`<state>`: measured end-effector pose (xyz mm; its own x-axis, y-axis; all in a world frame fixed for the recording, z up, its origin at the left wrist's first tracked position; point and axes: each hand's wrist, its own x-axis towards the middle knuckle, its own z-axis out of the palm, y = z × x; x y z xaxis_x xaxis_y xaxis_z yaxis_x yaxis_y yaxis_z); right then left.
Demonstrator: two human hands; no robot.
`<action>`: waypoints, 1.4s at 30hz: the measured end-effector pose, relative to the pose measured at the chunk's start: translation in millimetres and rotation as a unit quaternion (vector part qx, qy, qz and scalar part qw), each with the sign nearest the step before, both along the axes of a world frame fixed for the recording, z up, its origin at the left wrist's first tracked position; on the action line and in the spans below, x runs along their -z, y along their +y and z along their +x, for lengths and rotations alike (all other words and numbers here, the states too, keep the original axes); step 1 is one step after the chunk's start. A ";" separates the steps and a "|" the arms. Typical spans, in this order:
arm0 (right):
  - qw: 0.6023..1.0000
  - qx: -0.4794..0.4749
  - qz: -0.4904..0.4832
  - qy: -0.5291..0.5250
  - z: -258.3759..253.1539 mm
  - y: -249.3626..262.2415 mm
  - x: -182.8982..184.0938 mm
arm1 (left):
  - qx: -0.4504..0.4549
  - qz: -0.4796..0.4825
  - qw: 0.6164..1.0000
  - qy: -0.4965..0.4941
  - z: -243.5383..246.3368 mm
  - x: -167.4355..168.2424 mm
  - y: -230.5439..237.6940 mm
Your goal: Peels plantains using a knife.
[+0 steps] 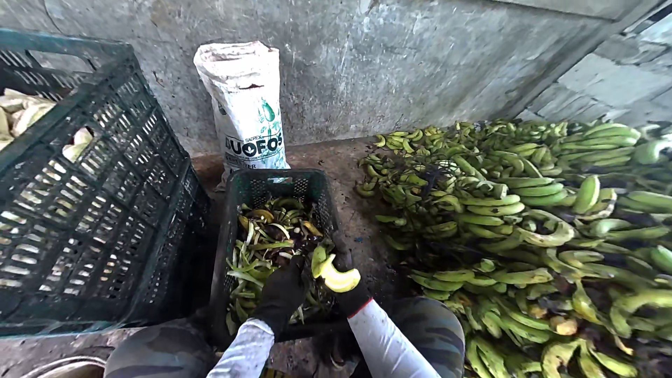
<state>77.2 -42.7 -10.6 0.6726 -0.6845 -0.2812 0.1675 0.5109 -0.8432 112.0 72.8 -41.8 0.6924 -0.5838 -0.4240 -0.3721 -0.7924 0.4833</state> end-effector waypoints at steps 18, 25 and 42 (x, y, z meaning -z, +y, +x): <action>0.894 -0.366 0.155 -0.205 -17.6 -15.3 85.8 | 0.018 0.125 0.978 -0.167 77.7 -62.2 36.6; 0.983 -0.106 0.066 0.135 23.2 -5.2 101.2 | -0.116 0.114 0.987 -0.014 112.4 -80.7 72.9; 0.955 -0.028 -0.292 -0.035 220.8 -88.1 -153.3 | -0.098 0.092 0.991 0.002 123.2 -74.6 57.7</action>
<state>298.0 -130.7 142.6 0.7159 -0.6734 0.1844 0.2200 -0.0331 -0.9749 235.2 130.5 32.9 0.7821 -0.3516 -0.5144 -0.2012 -0.9239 0.3256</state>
